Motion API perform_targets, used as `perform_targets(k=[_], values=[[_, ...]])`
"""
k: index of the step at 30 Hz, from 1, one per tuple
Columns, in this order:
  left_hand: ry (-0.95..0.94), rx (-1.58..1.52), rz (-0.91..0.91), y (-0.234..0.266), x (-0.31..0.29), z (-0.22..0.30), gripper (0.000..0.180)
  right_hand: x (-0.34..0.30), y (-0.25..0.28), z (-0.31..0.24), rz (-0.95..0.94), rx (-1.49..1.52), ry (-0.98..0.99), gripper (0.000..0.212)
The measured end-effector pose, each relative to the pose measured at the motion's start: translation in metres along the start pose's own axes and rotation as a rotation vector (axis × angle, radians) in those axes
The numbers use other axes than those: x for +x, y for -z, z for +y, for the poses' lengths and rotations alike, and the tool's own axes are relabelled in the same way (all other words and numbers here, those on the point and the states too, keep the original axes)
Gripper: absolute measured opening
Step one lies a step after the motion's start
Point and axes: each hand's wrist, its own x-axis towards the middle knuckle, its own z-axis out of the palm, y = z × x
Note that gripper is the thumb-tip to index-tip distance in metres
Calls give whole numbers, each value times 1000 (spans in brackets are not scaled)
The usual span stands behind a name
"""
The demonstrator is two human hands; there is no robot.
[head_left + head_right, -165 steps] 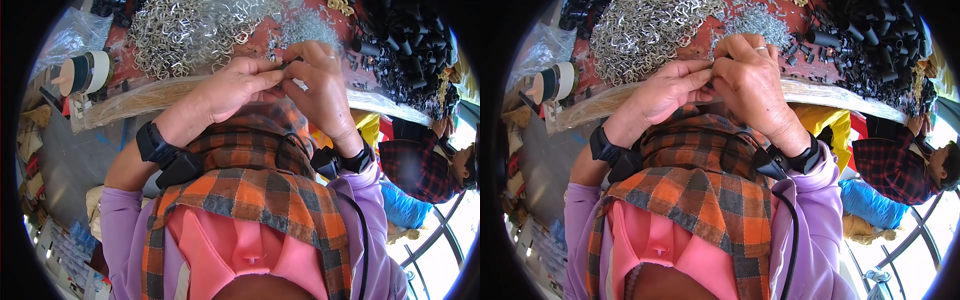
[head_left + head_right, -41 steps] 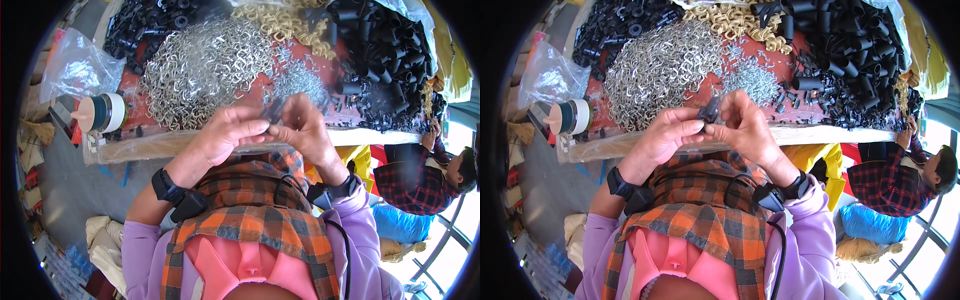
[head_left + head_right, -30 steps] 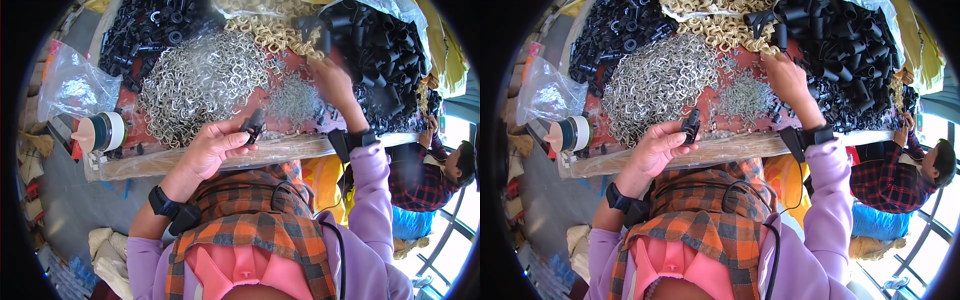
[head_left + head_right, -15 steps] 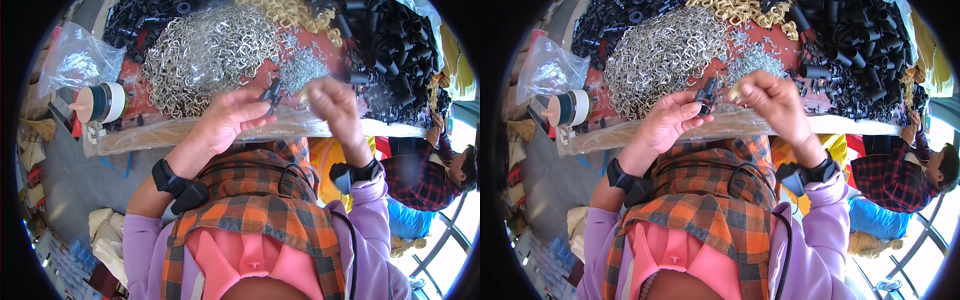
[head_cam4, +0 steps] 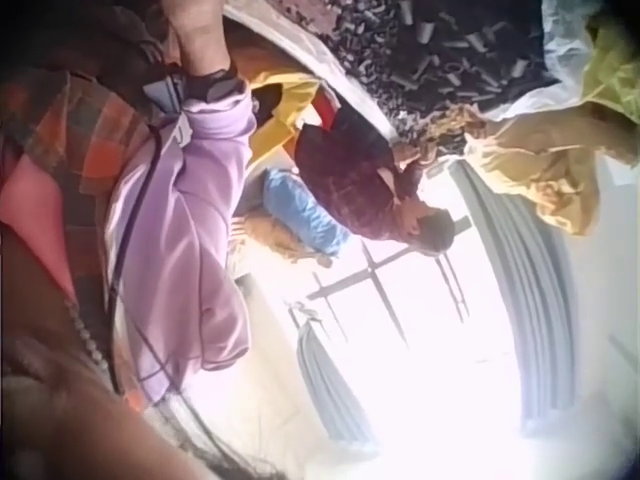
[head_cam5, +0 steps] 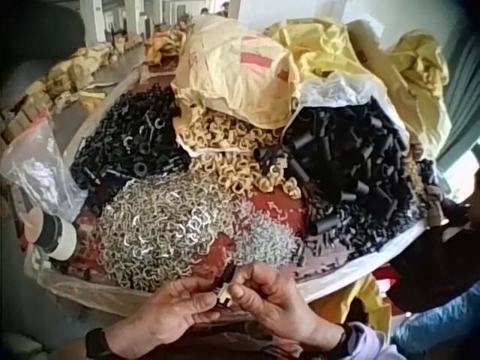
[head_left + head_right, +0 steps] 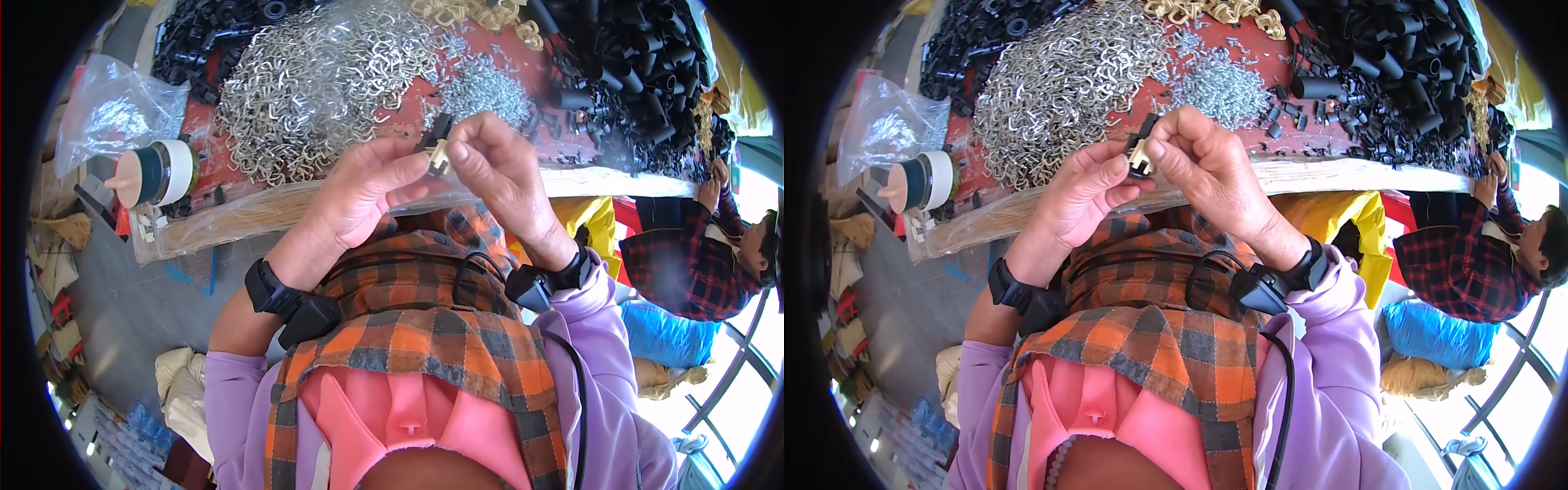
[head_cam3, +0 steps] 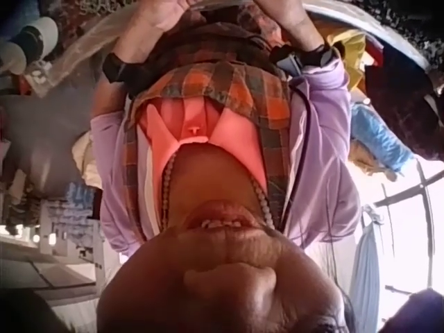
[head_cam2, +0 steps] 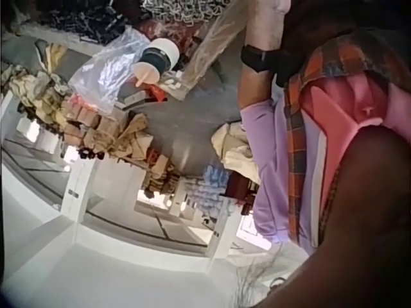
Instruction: The person assembles components by hand, picking up a black plastic part and a metal clip from the table. They fit the metal clip onto the plastic part, then pick up a small metal pin and insert it into the assembly before setting the unit aside.
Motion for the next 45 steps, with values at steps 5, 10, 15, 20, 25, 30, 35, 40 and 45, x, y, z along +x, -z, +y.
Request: perform_targets(k=[5,10,15,20,25,30,35,40,45], values=[[32,-15,-46,-5,5,6,28,6,7,1,-44,-94,-26,15],[31,29,6,-5,9,1,27,3,2,3,73,-369,3,16],[29,77,0,1,10,9,25,-13,41,12,348,-772,29,16],[41,59,-15,2,15,3,23,-20,98,46,422,-1196,-90,18],[42,67,-19,2,16,0,22,-17,102,54,412,-1254,9,20],[9,50,-11,1,11,-2,20,-18,98,55,435,-1188,73,18],[8,38,-8,3,6,-3,20,-21,106,48,451,-609,-50,15],[11,66,-6,5,4,-6,21,-24,109,44,431,-43,-109,17],[31,90,-15,1,7,-6,21,-31,114,46,411,60,-78,20]])
